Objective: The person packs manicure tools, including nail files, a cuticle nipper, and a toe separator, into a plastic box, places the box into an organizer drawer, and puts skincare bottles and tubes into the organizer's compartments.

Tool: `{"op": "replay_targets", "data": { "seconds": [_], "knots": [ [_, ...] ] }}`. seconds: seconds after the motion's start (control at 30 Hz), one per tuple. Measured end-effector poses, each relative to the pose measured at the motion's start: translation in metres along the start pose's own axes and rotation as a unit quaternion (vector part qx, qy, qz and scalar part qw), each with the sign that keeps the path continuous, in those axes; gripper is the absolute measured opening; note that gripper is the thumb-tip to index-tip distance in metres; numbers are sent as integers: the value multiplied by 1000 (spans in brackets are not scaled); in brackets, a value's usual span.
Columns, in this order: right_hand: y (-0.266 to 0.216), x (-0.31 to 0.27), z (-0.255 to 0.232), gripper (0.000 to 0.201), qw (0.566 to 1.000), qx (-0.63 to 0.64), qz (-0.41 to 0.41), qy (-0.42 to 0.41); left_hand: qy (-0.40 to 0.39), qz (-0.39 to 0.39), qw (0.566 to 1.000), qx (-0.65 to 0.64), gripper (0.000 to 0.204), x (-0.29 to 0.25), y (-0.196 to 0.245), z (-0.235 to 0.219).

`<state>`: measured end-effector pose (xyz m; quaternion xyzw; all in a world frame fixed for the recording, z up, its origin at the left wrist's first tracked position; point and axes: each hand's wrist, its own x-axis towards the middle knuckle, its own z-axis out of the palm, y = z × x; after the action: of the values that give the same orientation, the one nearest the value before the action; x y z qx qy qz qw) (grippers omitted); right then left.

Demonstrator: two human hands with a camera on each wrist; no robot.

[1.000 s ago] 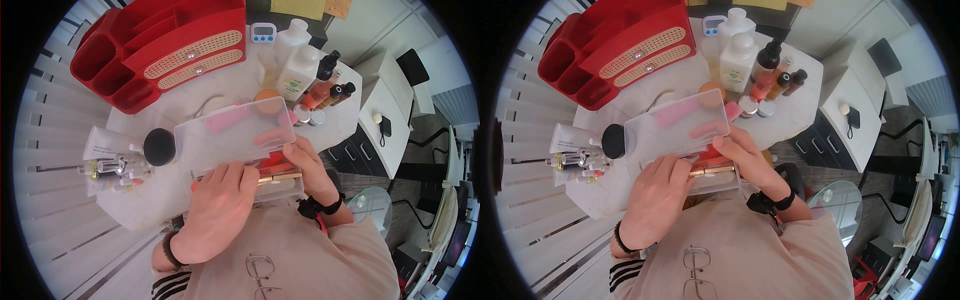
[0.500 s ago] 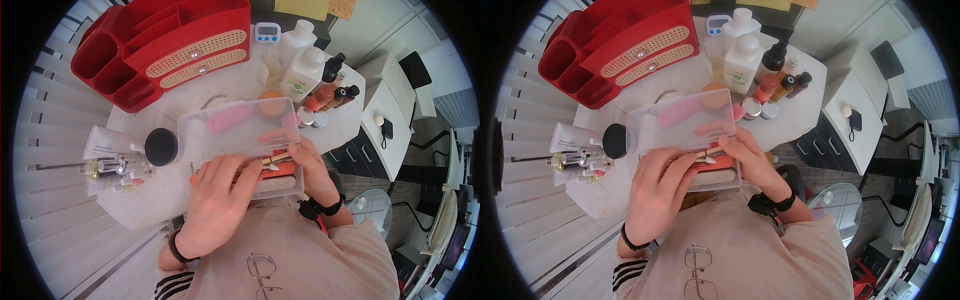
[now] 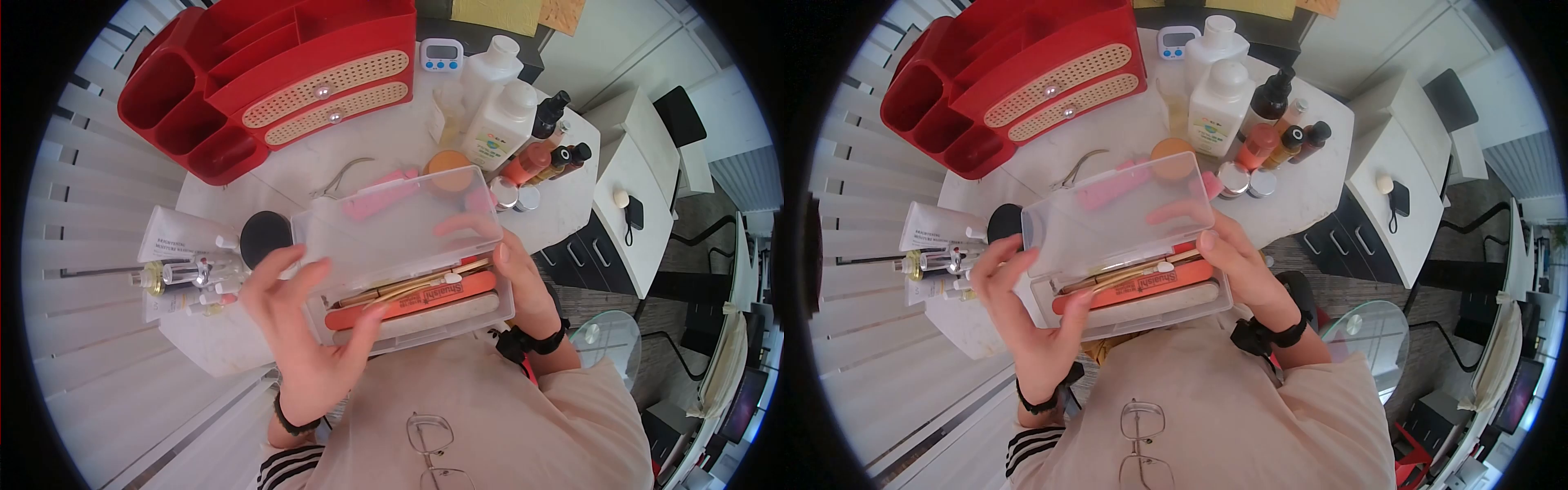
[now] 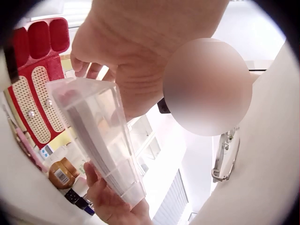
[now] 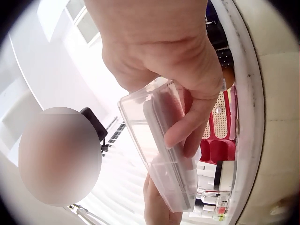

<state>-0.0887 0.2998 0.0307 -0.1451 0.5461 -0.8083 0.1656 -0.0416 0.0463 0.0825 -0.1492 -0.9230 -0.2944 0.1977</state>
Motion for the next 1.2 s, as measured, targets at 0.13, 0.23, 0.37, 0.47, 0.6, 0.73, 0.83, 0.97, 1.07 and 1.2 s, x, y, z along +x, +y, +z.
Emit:
{"op": "replay_targets", "data": {
  "seconds": [0.13,0.23,0.37,0.47,0.6,0.73,0.83,0.97,1.07,1.2],
  "knots": [
    [7,-3,-9,64,1000,7,30,5,62,-88,988,-115,79,-20,-17,8],
    [11,-6,-9,65,998,46,47,20,110,-196,911,-346,82,-29,-24,21],
    [19,-9,-13,64,994,79,69,41,27,-276,821,-498,77,-29,-25,24],
    [22,-5,-15,64,993,88,77,-4,-93,-331,748,-568,74,-46,-46,26],
    [28,2,-17,61,993,82,83,-36,-90,-331,743,-575,72,-51,-56,36],
    [32,12,-13,47,995,43,66,-67,-66,-277,783,-553,70,-48,-59,41],
    [33,23,-10,37,991,-34,63,-109,-9,-336,765,-550,62,-50,-61,44],
    [34,25,-10,36,989,-7,83,-122,25,-323,757,-567,60,-56,-65,53],
    [42,24,-11,37,991,3,72,-115,22,-298,767,-567,55,-61,-74,60],
    [39,24,-10,39,991,4,70,-110,4,-287,780,-556,53,-55,-72,53]
  ]
}}
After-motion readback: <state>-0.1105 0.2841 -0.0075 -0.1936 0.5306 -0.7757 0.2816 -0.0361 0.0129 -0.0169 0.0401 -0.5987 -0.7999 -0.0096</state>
